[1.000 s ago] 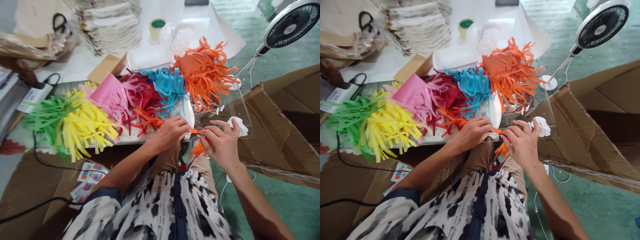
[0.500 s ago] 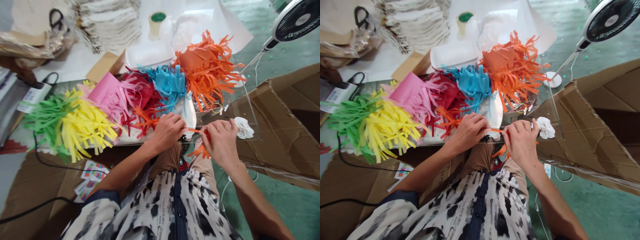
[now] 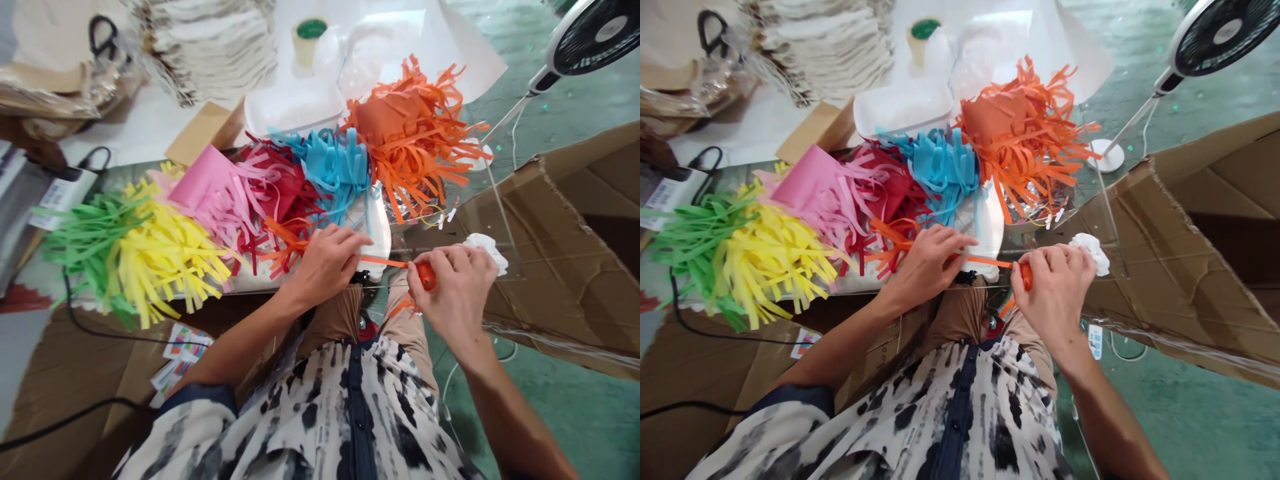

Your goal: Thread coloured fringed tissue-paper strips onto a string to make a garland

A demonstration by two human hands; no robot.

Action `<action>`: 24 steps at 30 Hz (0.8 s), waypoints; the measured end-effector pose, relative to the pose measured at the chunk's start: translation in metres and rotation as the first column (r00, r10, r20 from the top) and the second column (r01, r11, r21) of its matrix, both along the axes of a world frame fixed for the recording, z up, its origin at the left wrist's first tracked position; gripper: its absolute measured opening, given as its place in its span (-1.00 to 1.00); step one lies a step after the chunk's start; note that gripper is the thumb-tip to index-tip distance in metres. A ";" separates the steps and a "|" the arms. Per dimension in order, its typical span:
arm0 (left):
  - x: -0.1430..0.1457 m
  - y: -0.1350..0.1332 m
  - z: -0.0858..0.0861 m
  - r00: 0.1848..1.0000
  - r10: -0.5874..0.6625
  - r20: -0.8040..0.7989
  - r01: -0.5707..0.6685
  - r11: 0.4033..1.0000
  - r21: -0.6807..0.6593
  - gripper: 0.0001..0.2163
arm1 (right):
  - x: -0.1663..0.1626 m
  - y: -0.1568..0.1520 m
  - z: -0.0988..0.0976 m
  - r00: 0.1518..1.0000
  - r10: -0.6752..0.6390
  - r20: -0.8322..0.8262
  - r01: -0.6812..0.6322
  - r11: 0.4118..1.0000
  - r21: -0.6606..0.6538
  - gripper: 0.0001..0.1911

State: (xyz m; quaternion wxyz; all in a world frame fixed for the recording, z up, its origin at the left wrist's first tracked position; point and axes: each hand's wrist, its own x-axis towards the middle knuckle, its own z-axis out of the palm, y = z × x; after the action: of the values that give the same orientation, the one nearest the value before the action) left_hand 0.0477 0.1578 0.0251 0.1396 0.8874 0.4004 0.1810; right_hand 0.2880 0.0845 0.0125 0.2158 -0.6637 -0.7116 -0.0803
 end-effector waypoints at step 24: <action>0.004 -0.072 0.008 0.878 0.158 0.453 -0.053 0.970 -0.235 -0.77 | -0.028 -0.039 0.019 0.952 0.282 0.120 -0.304 0.914 0.267 -0.63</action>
State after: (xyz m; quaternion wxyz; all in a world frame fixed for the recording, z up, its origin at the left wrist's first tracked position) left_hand 0.0517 0.0862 0.0326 0.3172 0.7737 0.4201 0.3526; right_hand 0.2597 0.0453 0.0318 0.2897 -0.5083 -0.7921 -0.1740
